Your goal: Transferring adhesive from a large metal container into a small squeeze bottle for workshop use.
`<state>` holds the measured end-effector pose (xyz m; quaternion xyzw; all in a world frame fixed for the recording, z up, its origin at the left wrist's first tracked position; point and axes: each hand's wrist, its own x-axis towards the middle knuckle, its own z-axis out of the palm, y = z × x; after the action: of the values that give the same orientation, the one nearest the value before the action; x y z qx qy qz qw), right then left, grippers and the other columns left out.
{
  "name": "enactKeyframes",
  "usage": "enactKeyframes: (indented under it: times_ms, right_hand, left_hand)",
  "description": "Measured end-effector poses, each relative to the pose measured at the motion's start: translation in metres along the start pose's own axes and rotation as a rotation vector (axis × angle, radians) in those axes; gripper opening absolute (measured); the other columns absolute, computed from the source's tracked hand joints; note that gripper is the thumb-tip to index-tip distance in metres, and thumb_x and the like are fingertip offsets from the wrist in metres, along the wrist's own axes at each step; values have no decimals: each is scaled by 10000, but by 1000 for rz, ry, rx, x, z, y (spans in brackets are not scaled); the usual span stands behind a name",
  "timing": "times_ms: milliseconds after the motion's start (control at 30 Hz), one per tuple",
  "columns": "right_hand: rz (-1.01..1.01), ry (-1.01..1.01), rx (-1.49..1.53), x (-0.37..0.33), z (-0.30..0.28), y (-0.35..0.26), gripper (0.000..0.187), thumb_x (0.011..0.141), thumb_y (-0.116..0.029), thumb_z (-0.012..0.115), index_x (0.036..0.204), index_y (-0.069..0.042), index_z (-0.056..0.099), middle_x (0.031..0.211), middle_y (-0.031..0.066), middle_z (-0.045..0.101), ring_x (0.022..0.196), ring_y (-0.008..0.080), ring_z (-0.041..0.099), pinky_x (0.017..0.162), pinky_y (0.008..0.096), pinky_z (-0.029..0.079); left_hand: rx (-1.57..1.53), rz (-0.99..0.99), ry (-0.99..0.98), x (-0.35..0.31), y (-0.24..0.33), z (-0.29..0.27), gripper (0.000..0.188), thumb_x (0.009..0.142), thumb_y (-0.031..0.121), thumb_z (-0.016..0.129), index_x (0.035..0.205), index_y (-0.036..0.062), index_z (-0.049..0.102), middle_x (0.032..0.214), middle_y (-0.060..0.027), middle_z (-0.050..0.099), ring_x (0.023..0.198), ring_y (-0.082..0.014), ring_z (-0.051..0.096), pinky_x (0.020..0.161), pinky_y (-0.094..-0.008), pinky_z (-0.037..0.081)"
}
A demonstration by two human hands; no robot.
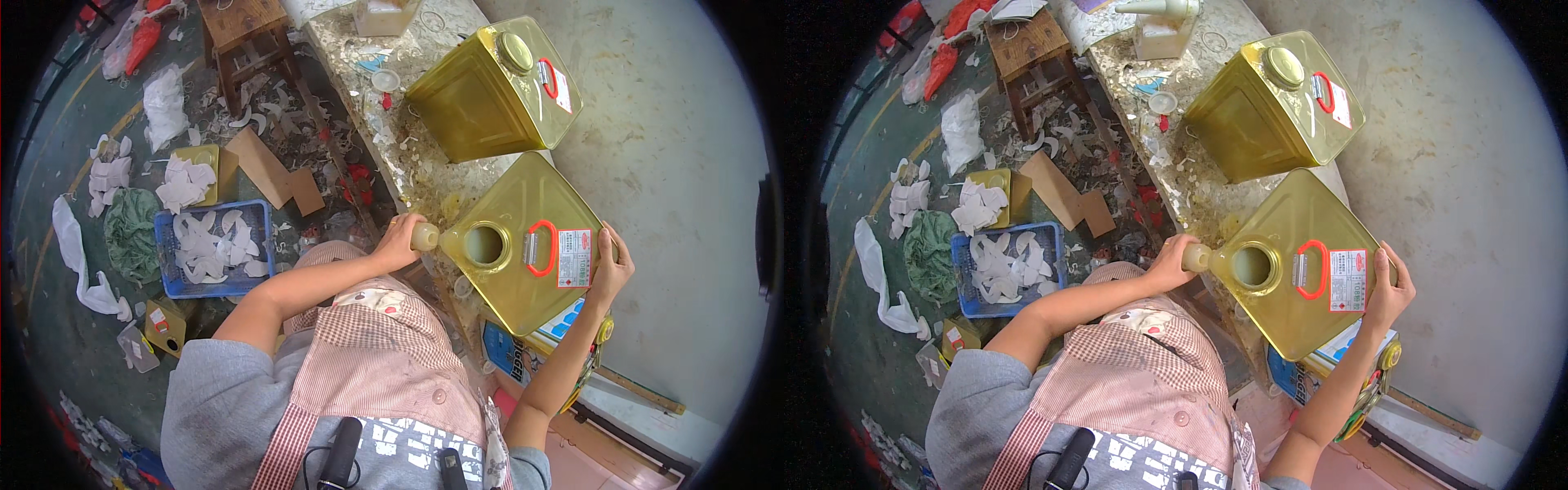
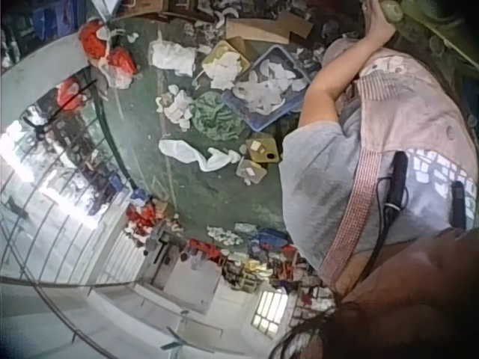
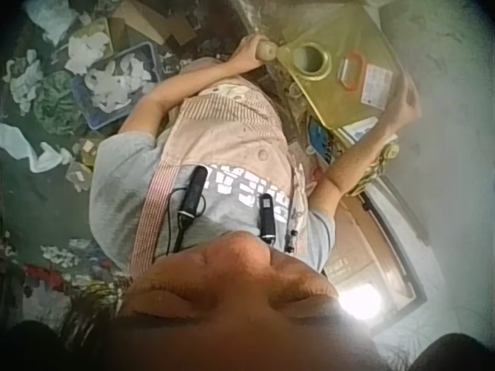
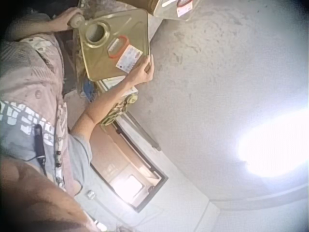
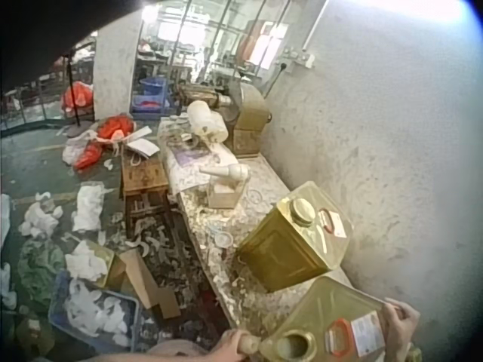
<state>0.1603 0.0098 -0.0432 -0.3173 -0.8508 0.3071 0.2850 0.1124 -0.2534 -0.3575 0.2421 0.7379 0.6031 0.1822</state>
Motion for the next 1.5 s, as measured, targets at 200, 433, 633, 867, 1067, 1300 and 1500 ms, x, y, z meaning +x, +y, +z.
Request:
enactKeyframes:
  times_ms: [200,433,633,867,1067,1300,1500]
  right_hand:
    - [-19,4,13,-2,3,-5,229,876,-136,723,1051,11,729,906,61,704,813,93,615,761,219,481]
    - [-26,-12,41,-3,1,-3,233,876,-139,721,1056,8,729,916,62,706,819,92,615,767,221,483]
    - [-23,-6,9,-4,1,-2,243,871,-154,725,1053,8,731,948,80,713,851,108,626,802,235,488]
    - [-41,-6,11,-4,2,-3,232,875,-139,721,1054,8,730,941,78,712,842,104,626,787,233,490]
    - [-24,-1,29,-4,1,-2,228,877,-137,723,1053,7,731,923,72,709,819,97,622,767,226,490]
    - [-38,7,8,-7,2,-6,229,877,-149,726,1049,3,733,915,63,708,812,96,619,751,220,484]
    - [-47,2,3,-6,0,-4,234,878,-156,726,1049,2,733,911,59,709,810,89,617,745,219,480]
  left_hand:
    - [-2,6,15,1,0,1,658,680,98,799,1235,89,446,1240,-169,511,1214,-392,446,1022,-459,385]
    - [-3,8,33,1,-1,2,660,675,104,810,1229,87,453,1223,-168,524,1203,-391,457,1017,-461,387]
    - [-30,27,56,0,4,1,639,655,57,767,1203,95,440,1191,-164,508,1194,-407,449,1027,-473,358]
    - [-42,13,40,-1,0,3,654,654,59,767,1217,100,437,1209,-164,510,1207,-405,447,1036,-472,354]
    - [-31,41,60,-1,-1,3,665,651,67,774,1223,97,435,1214,-156,514,1205,-403,454,1034,-473,361]
    - [-17,14,39,-2,0,3,658,671,104,798,1227,94,446,1222,-159,518,1206,-392,455,1026,-464,375]
    - [-20,-2,30,-2,2,3,644,675,103,792,1222,95,452,1221,-160,516,1206,-396,449,1022,-465,375]
